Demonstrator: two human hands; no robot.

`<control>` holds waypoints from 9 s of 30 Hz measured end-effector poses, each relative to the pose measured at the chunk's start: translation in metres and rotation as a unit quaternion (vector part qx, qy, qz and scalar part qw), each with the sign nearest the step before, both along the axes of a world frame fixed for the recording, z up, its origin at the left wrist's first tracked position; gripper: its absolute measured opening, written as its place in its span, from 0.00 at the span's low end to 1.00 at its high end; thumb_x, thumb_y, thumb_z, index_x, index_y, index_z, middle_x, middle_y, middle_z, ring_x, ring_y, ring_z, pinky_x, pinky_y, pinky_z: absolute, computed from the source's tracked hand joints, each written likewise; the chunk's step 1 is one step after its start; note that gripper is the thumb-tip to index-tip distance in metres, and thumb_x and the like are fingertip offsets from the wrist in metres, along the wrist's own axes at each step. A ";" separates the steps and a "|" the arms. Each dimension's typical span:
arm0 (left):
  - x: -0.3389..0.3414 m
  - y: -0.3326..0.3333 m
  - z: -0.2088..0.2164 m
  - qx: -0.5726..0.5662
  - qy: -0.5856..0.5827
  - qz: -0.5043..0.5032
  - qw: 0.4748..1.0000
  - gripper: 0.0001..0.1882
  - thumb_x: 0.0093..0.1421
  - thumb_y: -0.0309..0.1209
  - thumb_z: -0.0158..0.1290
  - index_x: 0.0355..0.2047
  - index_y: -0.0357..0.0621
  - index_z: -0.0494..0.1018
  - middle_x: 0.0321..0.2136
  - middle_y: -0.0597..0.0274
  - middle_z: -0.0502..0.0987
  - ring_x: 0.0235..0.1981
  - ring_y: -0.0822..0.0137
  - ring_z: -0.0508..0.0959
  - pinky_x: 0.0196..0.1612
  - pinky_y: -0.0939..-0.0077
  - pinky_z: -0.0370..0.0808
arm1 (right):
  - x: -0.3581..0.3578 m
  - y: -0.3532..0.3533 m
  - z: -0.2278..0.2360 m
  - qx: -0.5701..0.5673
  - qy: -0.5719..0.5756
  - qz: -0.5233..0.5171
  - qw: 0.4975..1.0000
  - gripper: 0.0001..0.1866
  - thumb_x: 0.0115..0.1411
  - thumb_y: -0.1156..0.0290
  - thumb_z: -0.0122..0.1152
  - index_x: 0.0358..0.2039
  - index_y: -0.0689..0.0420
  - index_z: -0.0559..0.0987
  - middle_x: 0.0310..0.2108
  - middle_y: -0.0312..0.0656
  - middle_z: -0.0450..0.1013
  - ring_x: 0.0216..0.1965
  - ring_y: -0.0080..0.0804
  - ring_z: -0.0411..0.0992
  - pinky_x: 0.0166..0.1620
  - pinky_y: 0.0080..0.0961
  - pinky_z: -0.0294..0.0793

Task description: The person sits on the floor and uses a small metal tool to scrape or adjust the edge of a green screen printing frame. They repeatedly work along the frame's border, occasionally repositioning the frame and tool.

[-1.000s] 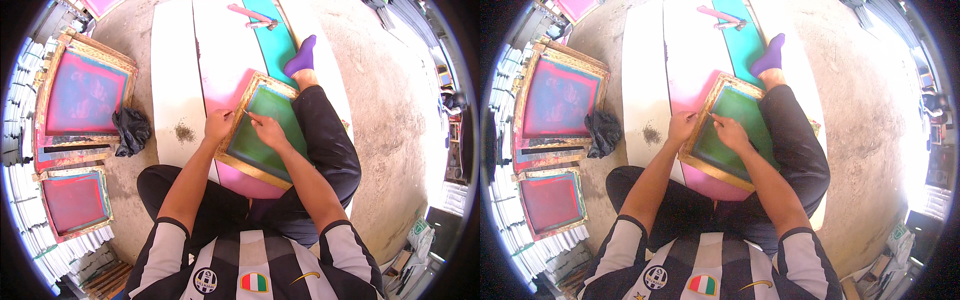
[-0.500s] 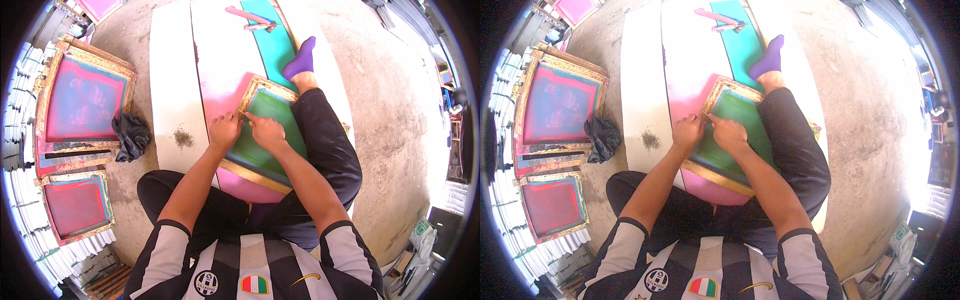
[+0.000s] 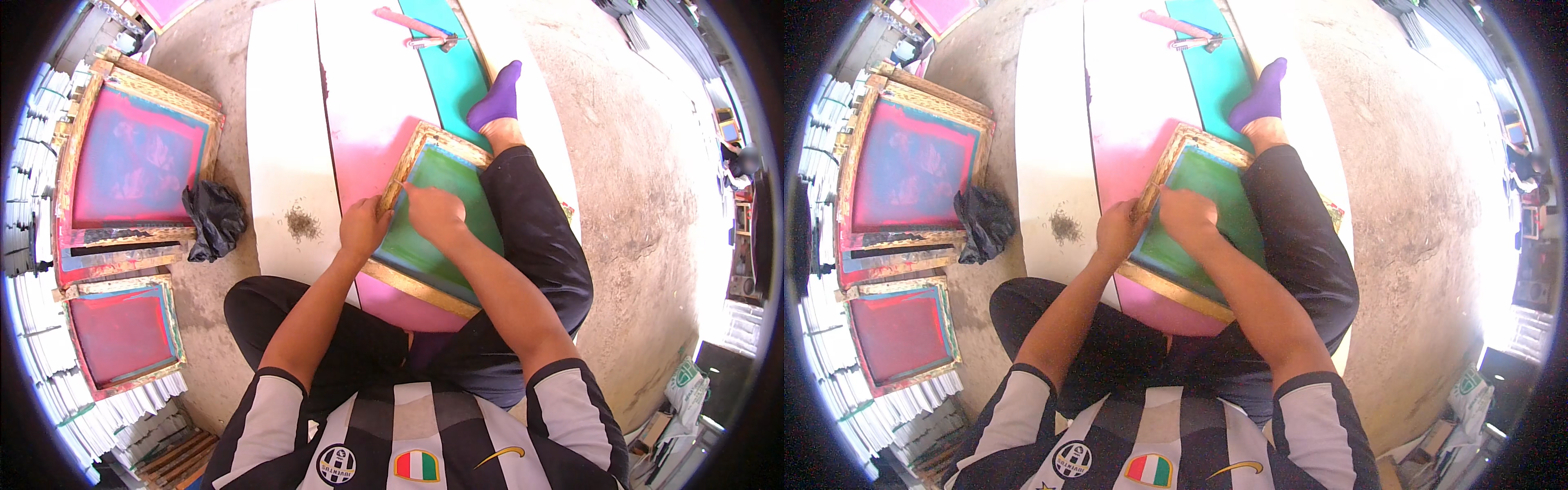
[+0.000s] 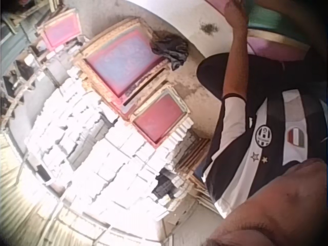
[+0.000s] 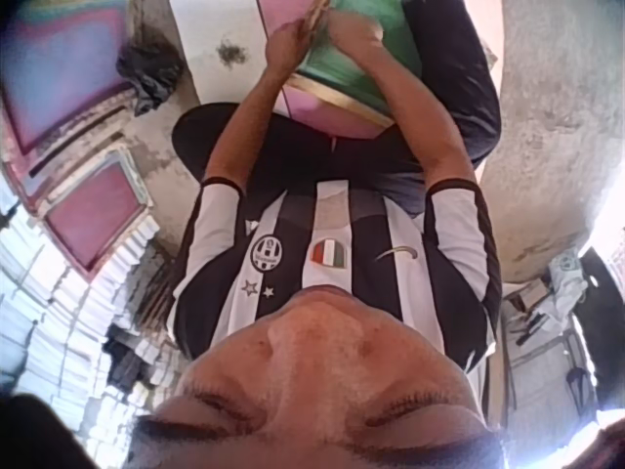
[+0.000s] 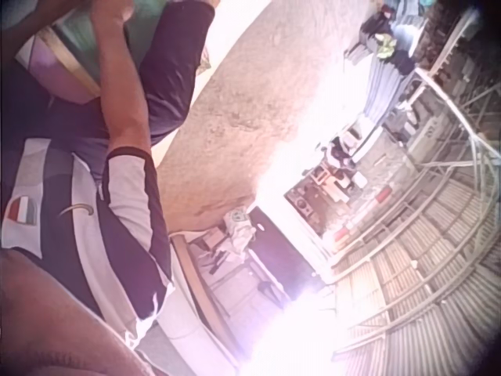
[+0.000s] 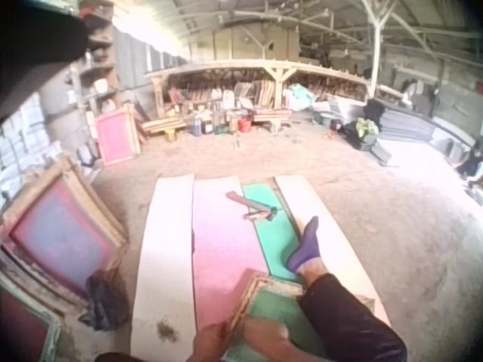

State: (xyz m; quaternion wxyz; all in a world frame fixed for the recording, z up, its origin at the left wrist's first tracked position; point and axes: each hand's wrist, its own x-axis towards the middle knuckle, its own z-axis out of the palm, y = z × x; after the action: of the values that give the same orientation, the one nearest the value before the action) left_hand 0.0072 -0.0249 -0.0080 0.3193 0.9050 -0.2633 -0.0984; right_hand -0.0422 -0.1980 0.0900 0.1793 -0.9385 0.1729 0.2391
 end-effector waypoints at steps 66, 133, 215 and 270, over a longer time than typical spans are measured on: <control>0.003 0.000 0.006 0.014 0.036 -0.005 0.999 0.23 0.56 0.39 0.69 0.51 0.49 0.82 0.33 0.47 0.83 0.36 0.43 0.83 0.42 0.49 0.78 | -0.017 -0.030 -0.052 0.528 0.061 -0.405 0.744 0.22 0.76 0.56 0.54 0.68 0.36 0.77 0.25 0.34 0.68 0.23 0.23 0.63 0.23 0.22 0.61; 0.003 -0.002 0.007 -0.028 0.032 -0.013 0.999 0.21 0.54 0.32 0.70 0.49 0.42 0.82 0.33 0.45 0.82 0.38 0.43 0.83 0.44 0.49 0.80 | -0.018 -0.018 -0.028 0.023 -0.071 -0.056 0.996 0.23 0.73 0.58 0.53 0.68 0.34 0.76 0.47 0.55 0.83 0.48 0.58 0.82 0.53 0.54 0.81; 0.013 -0.007 0.003 0.054 0.044 -0.035 0.997 0.18 0.56 0.36 0.68 0.45 0.42 0.83 0.36 0.44 0.82 0.40 0.42 0.83 0.46 0.49 0.78 | -0.015 -0.036 -0.071 0.432 -0.010 -0.318 0.844 0.25 0.76 0.54 0.56 0.71 0.38 0.73 0.27 0.38 0.73 0.24 0.26 0.72 0.24 0.29 0.70; 0.013 -0.012 0.009 0.039 0.041 -0.039 0.998 0.17 0.55 0.37 0.70 0.39 0.38 0.82 0.35 0.46 0.83 0.39 0.44 0.84 0.45 0.50 0.80 | 0.004 -0.030 -0.055 0.031 -0.068 -0.048 0.996 0.28 0.73 0.64 0.48 0.73 0.40 0.69 0.44 0.57 0.82 0.45 0.56 0.82 0.50 0.54 0.82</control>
State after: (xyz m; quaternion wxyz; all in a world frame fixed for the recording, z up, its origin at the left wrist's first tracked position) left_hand 0.0199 -0.0370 0.0015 0.2900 0.9010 -0.2815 -0.1578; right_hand -0.0378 -0.2284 0.0353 0.2310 -0.9371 0.1976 0.1714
